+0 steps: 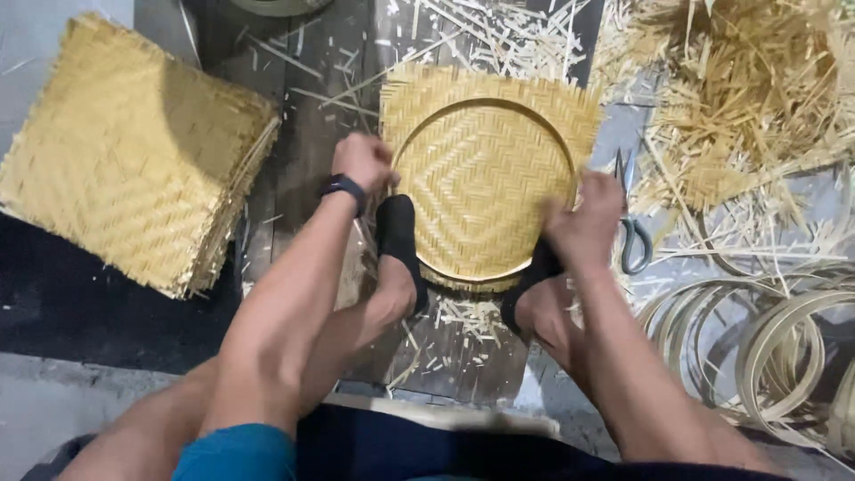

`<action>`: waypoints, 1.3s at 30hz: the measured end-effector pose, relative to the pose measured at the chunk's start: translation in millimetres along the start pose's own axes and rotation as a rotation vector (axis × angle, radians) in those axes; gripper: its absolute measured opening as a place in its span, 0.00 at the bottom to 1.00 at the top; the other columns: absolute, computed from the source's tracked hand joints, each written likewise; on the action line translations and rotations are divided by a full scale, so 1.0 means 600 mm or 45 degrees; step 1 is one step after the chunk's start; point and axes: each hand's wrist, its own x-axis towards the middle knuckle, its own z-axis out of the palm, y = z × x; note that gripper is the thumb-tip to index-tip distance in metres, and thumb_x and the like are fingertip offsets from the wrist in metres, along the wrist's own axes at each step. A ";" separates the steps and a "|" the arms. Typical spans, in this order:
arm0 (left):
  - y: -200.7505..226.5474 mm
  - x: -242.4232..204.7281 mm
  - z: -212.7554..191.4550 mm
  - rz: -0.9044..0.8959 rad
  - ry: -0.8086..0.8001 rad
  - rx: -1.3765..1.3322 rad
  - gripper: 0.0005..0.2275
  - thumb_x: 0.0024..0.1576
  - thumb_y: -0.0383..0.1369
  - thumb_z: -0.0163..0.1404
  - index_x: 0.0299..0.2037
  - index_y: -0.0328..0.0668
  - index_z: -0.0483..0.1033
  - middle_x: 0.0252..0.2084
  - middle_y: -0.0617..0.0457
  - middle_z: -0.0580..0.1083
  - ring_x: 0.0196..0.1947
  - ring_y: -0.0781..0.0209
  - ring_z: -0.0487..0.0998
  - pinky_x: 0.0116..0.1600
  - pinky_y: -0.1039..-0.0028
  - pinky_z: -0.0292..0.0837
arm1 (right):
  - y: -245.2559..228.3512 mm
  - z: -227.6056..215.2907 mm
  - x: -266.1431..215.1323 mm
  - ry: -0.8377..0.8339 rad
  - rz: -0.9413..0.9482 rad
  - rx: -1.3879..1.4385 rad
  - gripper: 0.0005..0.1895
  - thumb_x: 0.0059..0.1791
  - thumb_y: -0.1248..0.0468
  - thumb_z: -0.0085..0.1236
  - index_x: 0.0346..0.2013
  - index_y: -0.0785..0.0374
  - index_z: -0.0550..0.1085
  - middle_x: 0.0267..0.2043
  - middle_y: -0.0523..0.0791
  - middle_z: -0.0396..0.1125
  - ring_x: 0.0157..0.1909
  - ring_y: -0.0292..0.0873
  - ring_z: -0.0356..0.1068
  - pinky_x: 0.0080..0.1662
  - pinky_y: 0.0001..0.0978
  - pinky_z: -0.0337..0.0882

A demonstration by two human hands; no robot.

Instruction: Assembling a circular bamboo basket by fitting a woven base into a rim using a wooden mold and trimming the edges with scissors.

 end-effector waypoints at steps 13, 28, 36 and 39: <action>0.213 0.073 0.068 0.477 -0.102 -0.255 0.15 0.61 0.53 0.44 0.47 0.67 0.83 0.50 0.60 0.82 0.52 0.55 0.82 0.59 0.62 0.75 | -0.138 0.131 -0.124 -0.315 -0.655 -0.483 0.49 0.47 0.37 0.57 0.71 0.68 0.61 0.73 0.58 0.52 0.77 0.61 0.46 0.72 0.66 0.43; 0.242 0.129 0.081 0.203 -0.480 0.097 0.24 0.65 0.57 0.33 0.52 0.59 0.79 0.45 0.45 0.81 0.48 0.48 0.82 0.57 0.50 0.73 | -0.009 0.097 0.253 -0.492 0.064 0.365 0.10 0.55 0.63 0.55 0.46 0.63 0.80 0.38 0.58 0.72 0.39 0.59 0.73 0.44 0.47 0.73; 0.143 0.272 0.217 0.555 -0.569 0.093 0.21 0.55 0.40 0.39 0.57 0.56 0.80 0.55 0.42 0.77 0.56 0.45 0.75 0.61 0.58 0.67 | 0.073 0.127 0.144 -0.221 0.597 0.148 0.20 0.55 0.57 0.43 0.46 0.73 0.75 0.47 0.66 0.70 0.53 0.70 0.68 0.54 0.55 0.67; 0.268 0.163 0.058 -0.071 -0.671 -0.157 0.22 0.60 0.48 0.47 0.45 0.36 0.82 0.51 0.37 0.81 0.53 0.45 0.80 0.61 0.58 0.72 | -0.007 0.093 0.174 -0.371 0.854 0.026 0.30 0.60 0.46 0.31 0.53 0.69 0.74 0.50 0.66 0.69 0.55 0.71 0.66 0.58 0.58 0.63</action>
